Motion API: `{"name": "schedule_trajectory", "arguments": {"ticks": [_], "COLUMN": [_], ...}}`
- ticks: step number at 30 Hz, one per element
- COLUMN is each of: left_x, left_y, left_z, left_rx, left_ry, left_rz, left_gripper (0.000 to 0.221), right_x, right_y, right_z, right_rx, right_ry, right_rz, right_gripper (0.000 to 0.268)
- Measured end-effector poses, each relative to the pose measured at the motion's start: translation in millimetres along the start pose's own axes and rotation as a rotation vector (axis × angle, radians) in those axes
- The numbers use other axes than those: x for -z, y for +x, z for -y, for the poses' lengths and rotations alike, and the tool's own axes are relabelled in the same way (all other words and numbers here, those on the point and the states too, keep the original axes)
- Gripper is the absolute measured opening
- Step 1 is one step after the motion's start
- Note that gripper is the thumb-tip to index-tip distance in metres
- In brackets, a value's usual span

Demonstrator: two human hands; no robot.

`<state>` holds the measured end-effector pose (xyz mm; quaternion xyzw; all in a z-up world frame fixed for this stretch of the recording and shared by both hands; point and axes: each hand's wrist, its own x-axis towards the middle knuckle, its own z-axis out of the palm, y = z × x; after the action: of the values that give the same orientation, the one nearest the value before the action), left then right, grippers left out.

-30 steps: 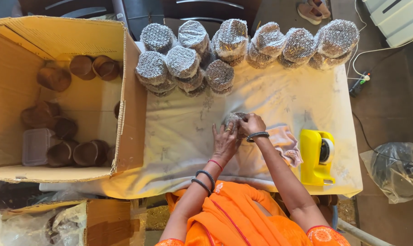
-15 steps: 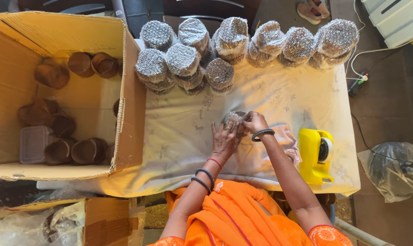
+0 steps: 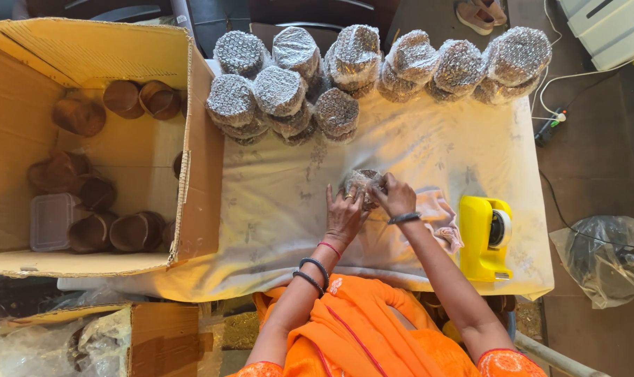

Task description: Wrapping small brown clay pots in bubble wrap and plastic for shipping.

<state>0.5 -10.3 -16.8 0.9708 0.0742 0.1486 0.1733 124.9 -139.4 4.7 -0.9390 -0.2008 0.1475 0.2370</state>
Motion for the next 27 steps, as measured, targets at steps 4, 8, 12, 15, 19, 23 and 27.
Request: {"name": "schedule_trajectory", "arguments": {"ticks": [4, 8, 12, 15, 19, 23, 27], "left_x": [14.4, 43.0, -26.0, -43.8, -64.2, -15.9, -65.6], "left_y": [2.7, 8.8, 4.9, 10.1, 21.6, 29.6, 12.7], "left_z": [-4.7, -7.7, 22.4, 36.7, 49.8, 43.2, 70.1], "left_rx": [0.005, 0.118, 0.500, 0.676, 0.601, 0.841, 0.912], "left_ry": [0.014, -0.174, -1.027, -0.709, -0.644, -1.027, -1.704], "left_rz": [0.018, 0.072, -0.051, -0.071, 0.037, 0.146, 0.007], "left_gripper": [0.064, 0.054, 0.038, 0.044, 0.052, 0.051, 0.056], "right_x": [-8.3, -34.8, -55.1, -42.5, -47.2, -23.2, -17.8], "right_y": [-26.8, -14.7, -5.3, -7.9, -5.9, -16.8, -26.3], "right_z": [2.7, -37.1, -84.8, -67.5, -72.4, -54.0, -58.8], "right_rx": [0.239, 0.135, -0.088, -0.419, -0.258, -0.146, 0.062], "right_ry": [-0.194, 0.050, 0.416, 0.806, 0.773, 0.914, 1.069], "right_rz": [-0.320, -0.378, -0.404, -0.037, 0.091, 0.091, -0.004], "right_gripper": [0.046, 0.056, 0.051, 0.054, 0.051, 0.047, 0.034]}}
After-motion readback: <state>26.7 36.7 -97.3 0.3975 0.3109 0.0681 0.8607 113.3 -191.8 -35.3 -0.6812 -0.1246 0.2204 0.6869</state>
